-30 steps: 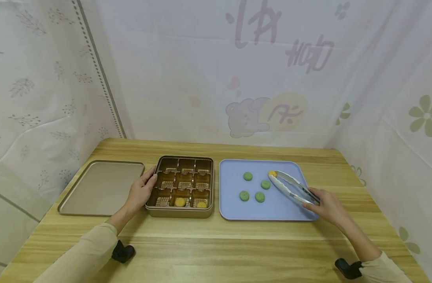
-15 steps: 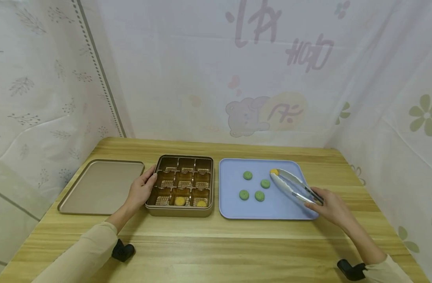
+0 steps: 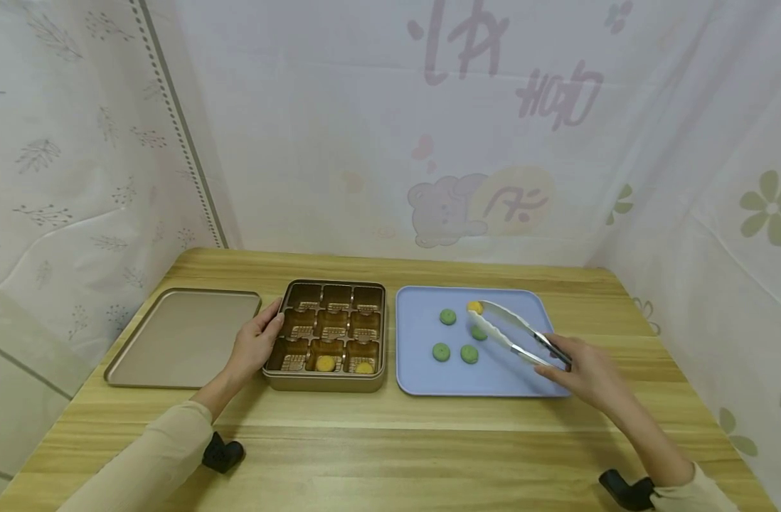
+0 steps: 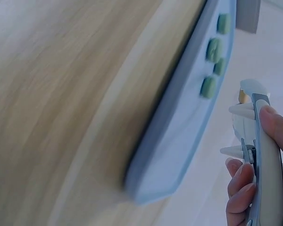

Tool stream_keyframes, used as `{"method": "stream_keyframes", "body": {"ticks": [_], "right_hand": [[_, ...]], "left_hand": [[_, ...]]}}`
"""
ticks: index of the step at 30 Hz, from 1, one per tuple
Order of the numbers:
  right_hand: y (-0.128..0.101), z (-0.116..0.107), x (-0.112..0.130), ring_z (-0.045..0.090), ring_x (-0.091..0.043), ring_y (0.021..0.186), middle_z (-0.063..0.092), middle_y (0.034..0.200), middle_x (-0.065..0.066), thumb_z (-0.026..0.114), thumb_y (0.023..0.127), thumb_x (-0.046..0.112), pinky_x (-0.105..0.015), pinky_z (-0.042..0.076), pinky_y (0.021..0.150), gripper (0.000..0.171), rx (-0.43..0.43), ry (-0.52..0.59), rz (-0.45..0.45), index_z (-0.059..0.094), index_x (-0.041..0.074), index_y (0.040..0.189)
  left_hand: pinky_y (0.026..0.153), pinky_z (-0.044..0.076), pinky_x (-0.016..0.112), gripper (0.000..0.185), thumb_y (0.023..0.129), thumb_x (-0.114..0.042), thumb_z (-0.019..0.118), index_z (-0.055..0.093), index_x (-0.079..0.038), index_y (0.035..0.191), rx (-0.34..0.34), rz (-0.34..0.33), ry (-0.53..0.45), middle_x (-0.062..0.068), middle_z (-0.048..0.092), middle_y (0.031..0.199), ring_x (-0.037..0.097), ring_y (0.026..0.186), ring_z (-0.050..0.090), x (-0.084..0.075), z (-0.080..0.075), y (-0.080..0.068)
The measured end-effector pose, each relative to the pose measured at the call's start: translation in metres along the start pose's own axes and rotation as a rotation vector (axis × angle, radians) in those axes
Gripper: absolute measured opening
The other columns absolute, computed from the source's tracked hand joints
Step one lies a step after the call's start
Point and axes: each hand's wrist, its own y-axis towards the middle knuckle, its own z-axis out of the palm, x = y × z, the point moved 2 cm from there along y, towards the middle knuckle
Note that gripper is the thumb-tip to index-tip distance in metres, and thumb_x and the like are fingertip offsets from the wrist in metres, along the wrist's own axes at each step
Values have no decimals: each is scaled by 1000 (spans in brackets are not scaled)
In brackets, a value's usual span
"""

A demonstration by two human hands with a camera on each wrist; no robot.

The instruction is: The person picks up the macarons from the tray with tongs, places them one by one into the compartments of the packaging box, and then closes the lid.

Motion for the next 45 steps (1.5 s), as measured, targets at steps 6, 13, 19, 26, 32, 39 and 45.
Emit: {"method": "stream_keyframes", "body": {"ticks": [6,13,19,26,32,39,45], "right_hand": [[5,3,25,38,0,59,57,76,0,80,81,23,-18,35,48,49,-19,28,-108,65,-1,121],[15,13,60,38,2,60,57,77,3,79,81,23,-17,36,48,47,-1,83,-207,65,1,120],[25,27,94,37,4,59,58,81,0,80,80,21,-16,37,48,51,5,154,-294,63,2,124],[39,45,132,40,4,59,62,87,-4,81,80,23,-13,39,49,55,54,149,-356,63,4,128],[48,56,157,43,-1,64,66,93,-5,81,80,28,-14,39,55,56,94,117,-387,62,9,130],[57,65,179,54,-10,71,68,97,-8,81,80,30,-16,43,58,59,118,73,-447,62,6,131],[63,73,191,64,-19,87,69,110,-9,79,82,32,-24,54,70,60,167,66,-455,60,6,133]], "left_hand": [[121,24,52,53,108,-25,37,26,-2,154,-1,4,-4,20,26,159,38,149,23,-1,0,-1],[121,24,52,53,107,-25,38,26,-2,154,-2,6,-2,21,27,158,39,148,23,0,1,-1],[121,25,51,53,107,-24,38,27,-1,154,-13,8,9,21,28,158,39,148,24,0,0,0],[122,24,51,52,107,-23,38,28,0,153,-17,16,7,21,28,158,39,148,24,-2,0,-1],[122,24,51,53,107,-24,38,28,-1,153,-15,10,7,21,28,158,39,148,24,-1,0,-1],[122,24,51,52,107,-23,38,28,-1,153,-18,10,8,21,27,158,39,148,24,-1,0,-1],[121,25,51,52,107,-24,38,28,-1,153,-18,14,4,20,27,158,39,148,25,-1,-1,-1]]}}
